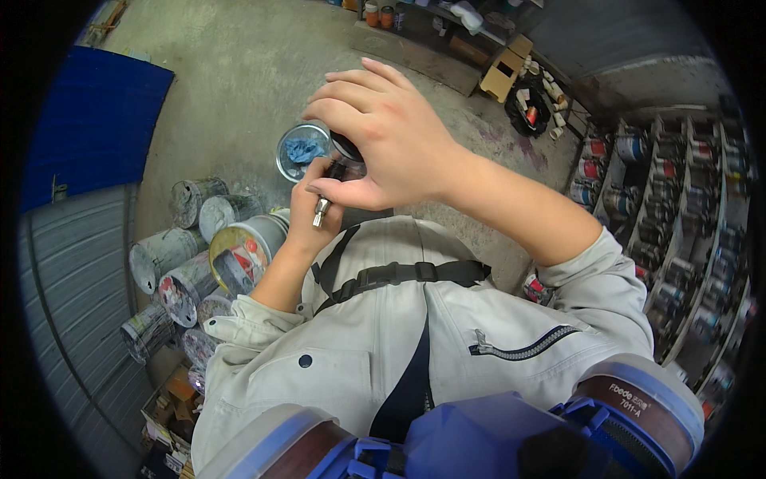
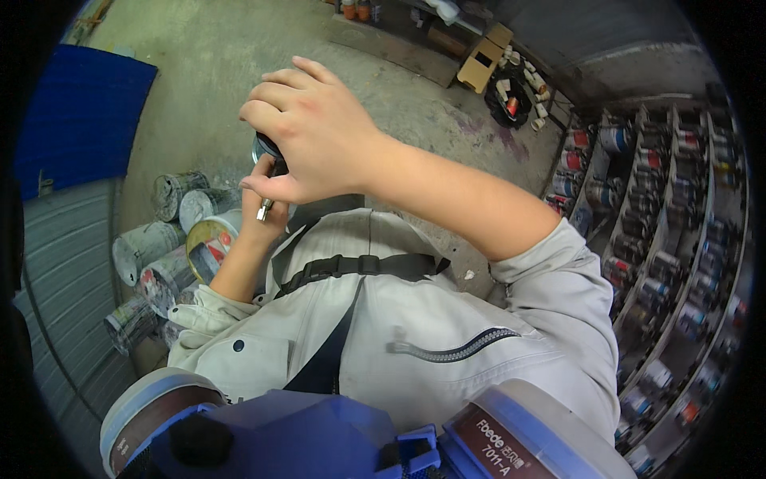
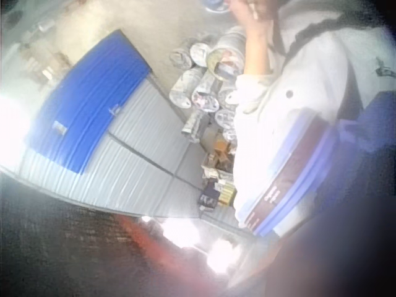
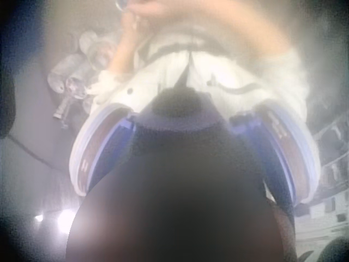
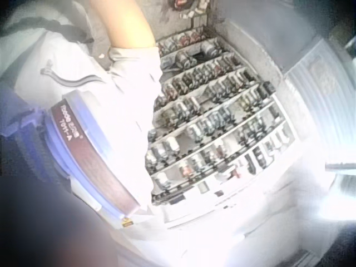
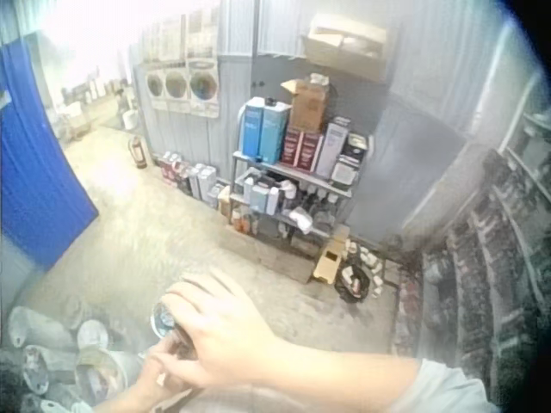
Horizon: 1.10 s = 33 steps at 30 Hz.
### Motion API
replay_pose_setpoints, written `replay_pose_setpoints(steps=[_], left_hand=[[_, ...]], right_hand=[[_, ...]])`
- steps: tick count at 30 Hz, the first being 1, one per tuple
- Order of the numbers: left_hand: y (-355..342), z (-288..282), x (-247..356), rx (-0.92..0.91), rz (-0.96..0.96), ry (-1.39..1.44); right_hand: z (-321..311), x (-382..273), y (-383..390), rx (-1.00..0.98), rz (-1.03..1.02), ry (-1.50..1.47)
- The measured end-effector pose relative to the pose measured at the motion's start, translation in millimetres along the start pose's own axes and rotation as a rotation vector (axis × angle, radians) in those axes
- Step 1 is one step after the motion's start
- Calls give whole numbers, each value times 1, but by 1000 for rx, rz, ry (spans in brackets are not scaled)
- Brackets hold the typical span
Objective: The person prepares paint by pouring liquid into a spray gun cup, then walks to a black car in a paint booth and applies paint to the hood. After spraying, the person removes masking tape and paper from the hood.
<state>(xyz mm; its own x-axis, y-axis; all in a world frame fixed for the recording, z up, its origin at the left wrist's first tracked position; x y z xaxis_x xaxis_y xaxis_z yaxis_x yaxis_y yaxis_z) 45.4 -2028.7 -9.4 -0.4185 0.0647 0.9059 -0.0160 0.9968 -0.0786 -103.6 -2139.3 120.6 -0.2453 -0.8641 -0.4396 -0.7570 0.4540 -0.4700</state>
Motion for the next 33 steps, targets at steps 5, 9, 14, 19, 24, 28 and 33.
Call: replay_pose_setpoints(steps=[5,9,14,19,24,28,33], left_hand=[[-126,-57,-66,-2,-67,9],[-232,-132,-113,146,-233,226],[-325,-262,-138,283,-279,201],[-413,-373,-188,313,-288,107],[-518,-447,-241,503,-237,136],[-598,-515,-258,550,-362,263],[-666,-601,-279,761,-355,209]], right_hand=[[29,134,-115,0,-134,-164],[13,280,-209,152,-53,-376],[24,409,-215,-239,835,-589],[62,486,-229,-355,835,-307],[110,589,-346,-582,868,-265],[187,639,-539,-579,498,-109],[314,615,-813,-603,184,-405]])
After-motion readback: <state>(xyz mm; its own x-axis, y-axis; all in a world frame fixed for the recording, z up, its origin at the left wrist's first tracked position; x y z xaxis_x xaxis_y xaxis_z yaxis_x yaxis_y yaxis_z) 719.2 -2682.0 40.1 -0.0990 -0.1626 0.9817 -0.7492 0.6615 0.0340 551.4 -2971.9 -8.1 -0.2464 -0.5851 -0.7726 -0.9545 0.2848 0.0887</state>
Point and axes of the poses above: each hand's wrist, its own y-axis away from the middle knuckle, its own z-axis out of the palm, x = y × z, the point moved 4 cm from there along -y, towards the middle knuckle, and after that the axes turned 4 degrees about -x, right-handed, at the moved point
